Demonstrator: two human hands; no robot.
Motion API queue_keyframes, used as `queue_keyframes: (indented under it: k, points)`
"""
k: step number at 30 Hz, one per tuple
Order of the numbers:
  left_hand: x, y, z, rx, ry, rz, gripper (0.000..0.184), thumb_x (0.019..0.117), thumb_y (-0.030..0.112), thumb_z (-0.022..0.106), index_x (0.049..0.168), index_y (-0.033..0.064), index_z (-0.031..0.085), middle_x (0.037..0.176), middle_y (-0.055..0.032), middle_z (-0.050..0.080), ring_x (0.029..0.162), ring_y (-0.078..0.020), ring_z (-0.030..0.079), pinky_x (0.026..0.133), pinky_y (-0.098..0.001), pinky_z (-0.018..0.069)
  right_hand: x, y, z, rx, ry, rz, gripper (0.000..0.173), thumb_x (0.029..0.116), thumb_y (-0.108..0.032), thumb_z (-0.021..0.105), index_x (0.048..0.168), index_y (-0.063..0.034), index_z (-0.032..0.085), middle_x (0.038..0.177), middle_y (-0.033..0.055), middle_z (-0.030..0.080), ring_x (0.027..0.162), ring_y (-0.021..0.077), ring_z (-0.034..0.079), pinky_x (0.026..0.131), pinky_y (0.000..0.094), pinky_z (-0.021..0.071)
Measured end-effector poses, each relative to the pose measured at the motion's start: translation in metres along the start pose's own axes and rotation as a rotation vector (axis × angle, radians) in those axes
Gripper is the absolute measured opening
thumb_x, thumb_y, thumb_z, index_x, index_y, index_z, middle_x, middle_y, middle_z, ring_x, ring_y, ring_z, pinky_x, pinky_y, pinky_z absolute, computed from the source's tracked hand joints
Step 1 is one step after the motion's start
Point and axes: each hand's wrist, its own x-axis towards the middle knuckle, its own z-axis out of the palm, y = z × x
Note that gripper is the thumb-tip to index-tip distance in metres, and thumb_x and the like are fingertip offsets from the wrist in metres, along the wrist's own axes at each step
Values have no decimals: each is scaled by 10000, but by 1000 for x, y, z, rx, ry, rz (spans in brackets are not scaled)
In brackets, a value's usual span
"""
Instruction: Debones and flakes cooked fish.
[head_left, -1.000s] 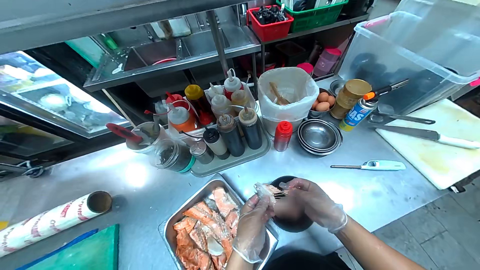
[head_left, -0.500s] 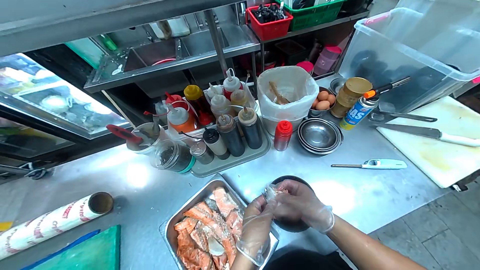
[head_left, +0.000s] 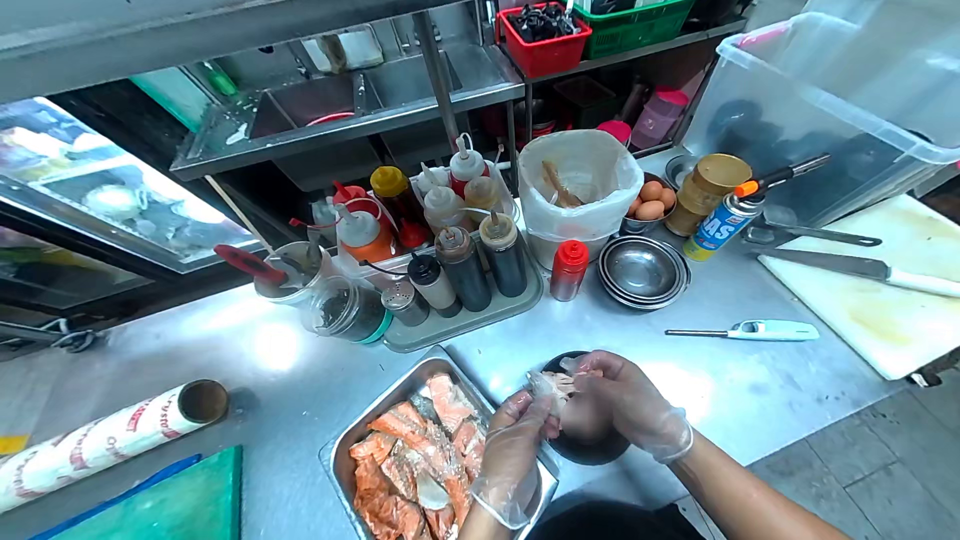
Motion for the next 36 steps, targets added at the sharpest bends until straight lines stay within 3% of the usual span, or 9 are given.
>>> queue_keyframes:
  k: [2,4,10,16,20,24,27,29,36]
  points:
    - [0,1,0,-23,6,16,110,1002,34,584,998,-55,648,801,-133,664,663,-171,634,653,-314,576,2,-5,-7,40,5,-27,67,897,-43,694,961,-41,671,782,82,664,629,120,606,599,283,538]
    - [0,3,-1,-34,-9,35,103,996,28,584,990,-51,650,806,-130,667,666,-167,636,655,-310,577,5,-6,-15,100,-39,-43,75,890,-46,701,963,-56,689,813,87,673,658,121,613,626,281,541]
    - [4,-2,-2,145,-126,84,121,970,81,644,994,-32,680,819,-108,672,703,-164,634,681,-316,567,7,5,-10,164,-256,105,278,898,-217,742,1138,-104,659,1059,86,697,970,185,675,878,397,575]
    - [3,-4,1,312,-64,88,111,965,86,652,972,-10,709,785,-89,678,676,-154,635,660,-298,561,4,12,4,46,-105,93,156,886,-121,738,1013,-66,665,879,71,694,764,145,662,686,333,568]
    - [4,-10,-2,208,-23,66,129,977,88,635,943,-26,684,762,-114,656,651,-172,622,636,-314,559,4,13,2,54,-33,79,71,893,-91,710,935,-48,672,883,95,695,795,173,668,727,375,579]
    - [4,-10,-1,109,9,61,112,982,57,619,961,-46,653,771,-126,650,638,-174,616,622,-315,562,6,11,-11,44,-53,83,94,913,-156,708,963,-81,684,895,57,684,742,124,631,668,312,550]
    - [4,-8,0,115,4,63,102,972,54,629,951,-43,653,766,-123,648,640,-170,614,622,-309,559,7,14,-19,96,-196,82,189,926,-209,724,1064,-84,688,1034,78,697,921,162,663,831,367,568]
    - [5,-8,1,155,5,69,102,964,60,645,953,-39,669,764,-115,654,643,-167,617,622,-307,558,5,13,-14,73,-228,92,213,913,-170,733,1093,-77,666,1044,89,699,961,185,674,877,399,573]
    - [5,-10,1,252,6,112,107,961,76,653,948,-22,693,767,-113,671,650,-170,636,624,-303,565,2,16,1,-14,-83,128,164,868,-87,740,1010,-53,666,881,79,688,761,150,651,706,338,565]
